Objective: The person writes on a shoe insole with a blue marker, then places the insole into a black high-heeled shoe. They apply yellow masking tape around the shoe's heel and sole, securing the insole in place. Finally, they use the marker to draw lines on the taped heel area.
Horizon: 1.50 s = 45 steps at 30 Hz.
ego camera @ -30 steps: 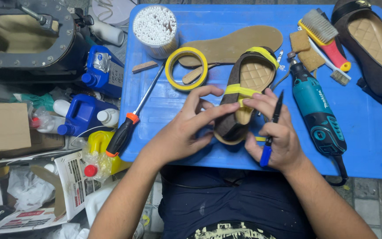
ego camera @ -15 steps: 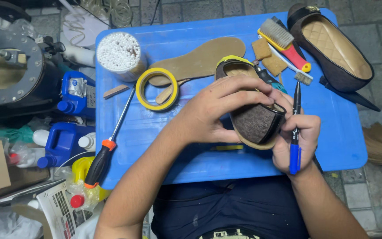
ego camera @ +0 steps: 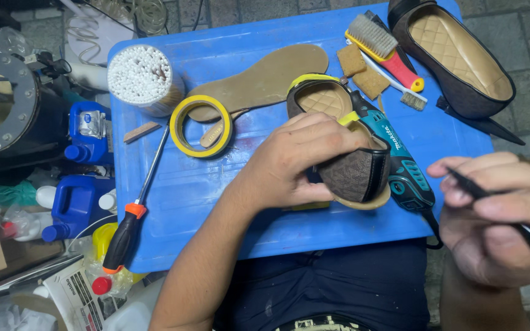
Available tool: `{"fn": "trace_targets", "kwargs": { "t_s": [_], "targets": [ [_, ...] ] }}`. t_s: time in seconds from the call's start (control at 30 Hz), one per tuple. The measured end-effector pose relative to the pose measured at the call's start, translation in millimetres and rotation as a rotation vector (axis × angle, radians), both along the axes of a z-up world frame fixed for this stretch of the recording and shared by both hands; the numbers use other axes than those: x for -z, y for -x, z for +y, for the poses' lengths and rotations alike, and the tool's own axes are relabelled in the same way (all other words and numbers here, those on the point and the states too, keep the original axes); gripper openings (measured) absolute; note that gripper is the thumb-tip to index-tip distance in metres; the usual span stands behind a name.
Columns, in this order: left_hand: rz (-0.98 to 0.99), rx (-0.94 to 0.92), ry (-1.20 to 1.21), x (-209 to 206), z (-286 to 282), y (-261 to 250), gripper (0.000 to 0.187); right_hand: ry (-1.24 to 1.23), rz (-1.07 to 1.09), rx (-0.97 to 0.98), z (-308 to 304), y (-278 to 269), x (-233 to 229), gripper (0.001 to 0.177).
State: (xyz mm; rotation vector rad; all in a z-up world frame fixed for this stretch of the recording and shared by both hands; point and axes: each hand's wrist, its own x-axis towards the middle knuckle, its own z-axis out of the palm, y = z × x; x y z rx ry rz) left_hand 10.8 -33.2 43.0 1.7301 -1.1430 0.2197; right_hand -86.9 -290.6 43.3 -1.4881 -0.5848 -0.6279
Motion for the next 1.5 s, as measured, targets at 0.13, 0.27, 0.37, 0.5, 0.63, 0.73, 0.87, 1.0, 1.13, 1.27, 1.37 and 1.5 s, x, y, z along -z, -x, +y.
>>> {"fn": "trace_targets", "kwargs": {
  "t_s": [0.13, 0.27, 0.37, 0.5, 0.63, 0.73, 0.87, 1.0, 1.13, 1.27, 1.37, 1.5],
  "targets": [
    [-0.039, -0.002, -0.013, 1, 2, 4, 0.052, 0.072, 0.101, -0.189, 3, 1, -23, 0.017],
    [-0.043, 0.008, -0.050, -3, 6, 7, 0.047, 0.164, 0.123, -0.338, 10, -10, -32, 0.019],
    [-0.056, -0.002, -0.053, -5, 10, 7, 0.047, 0.218, 0.058, -0.333, 21, -16, -24, 0.021],
    [-0.093, -0.015, -0.047, -6, 15, 6, 0.048, 0.220, 0.009, -0.333, 28, -22, -21, 0.020],
    [-0.043, 0.003, -0.024, -6, 21, 4, 0.046, 0.266, -0.047, -0.363, 32, -29, -26, 0.019],
    [-0.069, 0.006, -0.014, -5, 20, 4, 0.049, 0.379, -0.084, -0.317, 35, -26, -33, 0.021],
    [-0.092, -0.011, -0.041, -5, 19, 6, 0.050, 0.546, -0.179, -0.254, 40, -23, -43, 0.028],
    [-0.080, -0.017, -0.050, -7, 16, 8, 0.049, 0.614, -0.215, -0.207, 45, -22, -48, 0.030],
    [-0.082, -0.020, -0.059, -7, 16, 8, 0.049, 0.672, -0.212, -0.209, 45, -21, -51, 0.031],
    [-0.087, -0.018, -0.056, -6, 17, 9, 0.049, 0.683, -0.185, -0.214, 44, -21, -49, 0.029],
    [-0.102, -0.021, -0.055, -4, 17, 8, 0.050, 0.669, -0.139, -0.220, 40, -20, -48, 0.028],
    [-0.106, -0.023, -0.058, -4, 18, 8, 0.051, 0.583, -0.021, -0.232, 35, -17, -42, 0.024]
  ]
}}
